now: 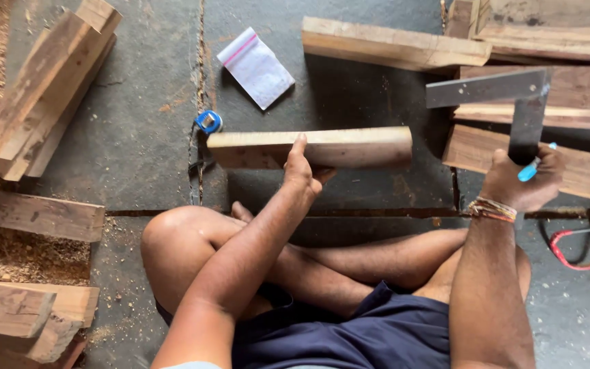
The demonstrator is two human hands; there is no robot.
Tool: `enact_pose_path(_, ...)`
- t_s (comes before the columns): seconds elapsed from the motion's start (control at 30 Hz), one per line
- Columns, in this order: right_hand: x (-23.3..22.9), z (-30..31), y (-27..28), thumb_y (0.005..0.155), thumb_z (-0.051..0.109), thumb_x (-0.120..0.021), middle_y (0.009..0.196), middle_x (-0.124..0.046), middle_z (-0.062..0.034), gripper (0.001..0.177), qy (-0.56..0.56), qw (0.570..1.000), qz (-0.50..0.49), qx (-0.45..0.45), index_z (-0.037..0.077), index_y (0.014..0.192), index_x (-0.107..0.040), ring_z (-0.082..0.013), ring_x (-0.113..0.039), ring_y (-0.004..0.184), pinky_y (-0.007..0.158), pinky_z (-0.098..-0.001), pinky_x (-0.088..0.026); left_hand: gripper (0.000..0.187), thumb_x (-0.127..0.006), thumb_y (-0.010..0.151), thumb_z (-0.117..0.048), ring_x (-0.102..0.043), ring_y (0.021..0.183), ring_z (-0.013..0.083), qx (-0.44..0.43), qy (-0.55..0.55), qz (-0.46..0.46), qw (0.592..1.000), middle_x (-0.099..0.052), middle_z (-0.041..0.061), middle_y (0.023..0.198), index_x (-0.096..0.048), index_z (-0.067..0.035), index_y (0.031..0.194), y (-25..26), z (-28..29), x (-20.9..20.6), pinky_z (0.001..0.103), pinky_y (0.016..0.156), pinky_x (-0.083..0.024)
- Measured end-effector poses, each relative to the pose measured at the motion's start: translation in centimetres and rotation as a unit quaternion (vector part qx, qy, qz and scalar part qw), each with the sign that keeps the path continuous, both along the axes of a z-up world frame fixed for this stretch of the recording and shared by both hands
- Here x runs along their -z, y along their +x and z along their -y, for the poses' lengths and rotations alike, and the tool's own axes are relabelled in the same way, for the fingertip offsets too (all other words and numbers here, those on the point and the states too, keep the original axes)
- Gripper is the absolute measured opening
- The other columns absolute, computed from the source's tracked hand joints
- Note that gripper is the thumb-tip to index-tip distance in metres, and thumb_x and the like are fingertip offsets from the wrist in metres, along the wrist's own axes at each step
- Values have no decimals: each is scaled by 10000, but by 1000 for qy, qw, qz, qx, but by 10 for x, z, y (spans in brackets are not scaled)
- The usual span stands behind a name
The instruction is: The recorder marks wood blocks with a pen and a square to prepare for woodworking cuts.
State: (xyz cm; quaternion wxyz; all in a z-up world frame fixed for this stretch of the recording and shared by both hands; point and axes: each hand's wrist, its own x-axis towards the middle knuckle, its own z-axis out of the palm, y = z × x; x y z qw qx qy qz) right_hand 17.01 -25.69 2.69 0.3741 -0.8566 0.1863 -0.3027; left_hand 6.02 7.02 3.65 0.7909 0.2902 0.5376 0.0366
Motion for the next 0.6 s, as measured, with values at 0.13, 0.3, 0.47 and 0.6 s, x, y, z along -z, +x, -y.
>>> enact_pose_path(0.13, -11, -11, -5, 628, 65, -866, 911, -806, -15, 311, -21, 999, -24, -1, 165, 895, -742, -188, -767, 779, 764, -388, -610, 819, -491, 965, -545, -449, 1368, 469, -11, -63, -22, 998, -314, 199, 1534, -190, -87, 1573, -12, 11, 17, 690, 1036, -461)
enact_pose_path(0.3, -4, -30, -12, 578, 162, -952, 877, -763, -109, 431, -167, 981, -83, -60, 155, 959, -749, -316, -726, 751, 676, -465, -576, 661, -503, 993, -406, -627, 1168, 450, 236, -38, 37, 970, -477, 306, 1442, -375, -9, 1505, -17, 15, 23, 593, 925, -542)
enact_pose_path(0.47, -13, -80, -43, 688, 156, -920, 904, -738, -143, 420, -159, 965, -67, -198, 125, 1048, -707, -334, -717, 785, 713, -446, -573, 494, -659, 942, -294, -671, 1123, 294, 425, 544, 71, 720, -605, 176, 1288, -562, -77, 1375, -3, -3, -57, 423, 925, -601)
enact_pose_path(0.6, -22, -115, -59, 752, 160, -896, 921, -742, -125, 338, -81, 946, -59, -308, 146, 1025, -697, -298, -739, 822, 745, -408, -586, 645, -844, 776, -212, -696, 953, 317, 584, 606, 60, 537, -723, 133, 1028, -567, -90, 1346, 10, -26, -98, 439, 840, -546)
